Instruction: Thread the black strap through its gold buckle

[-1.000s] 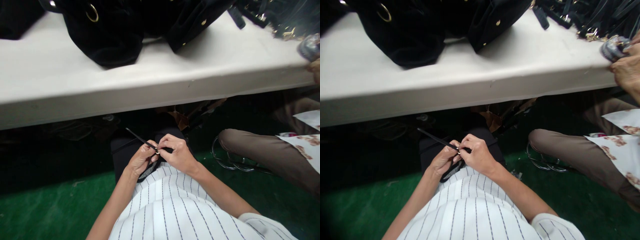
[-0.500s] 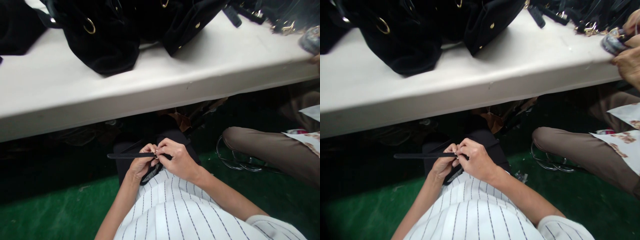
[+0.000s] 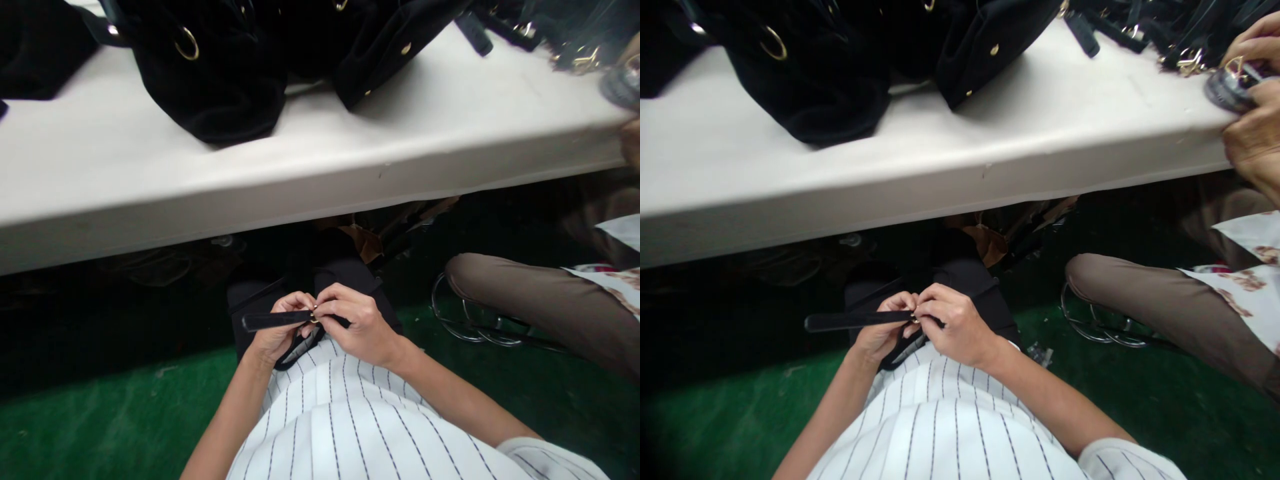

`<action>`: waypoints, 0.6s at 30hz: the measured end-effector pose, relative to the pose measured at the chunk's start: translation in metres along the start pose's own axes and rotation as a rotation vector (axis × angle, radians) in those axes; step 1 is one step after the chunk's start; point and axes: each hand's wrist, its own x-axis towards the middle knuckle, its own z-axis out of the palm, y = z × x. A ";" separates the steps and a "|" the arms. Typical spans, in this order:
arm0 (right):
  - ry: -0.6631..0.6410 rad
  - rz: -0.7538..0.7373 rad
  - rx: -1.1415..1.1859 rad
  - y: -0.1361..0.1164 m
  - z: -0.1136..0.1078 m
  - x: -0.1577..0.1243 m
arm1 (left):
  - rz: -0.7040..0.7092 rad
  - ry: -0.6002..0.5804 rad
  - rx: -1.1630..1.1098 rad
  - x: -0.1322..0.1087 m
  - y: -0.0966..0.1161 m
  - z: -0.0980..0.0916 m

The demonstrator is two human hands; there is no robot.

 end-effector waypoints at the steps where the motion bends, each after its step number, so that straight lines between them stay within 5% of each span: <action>1: 0.009 0.000 0.011 0.001 0.000 -0.001 | 0.010 0.022 0.019 -0.001 0.000 0.002; 13: 0.124 0.193 0.158 0.004 -0.002 -0.011 | 0.276 0.366 0.455 -0.023 -0.005 0.033; 18: 0.141 0.295 0.273 0.013 0.001 -0.023 | 0.256 0.352 0.484 -0.025 -0.014 0.033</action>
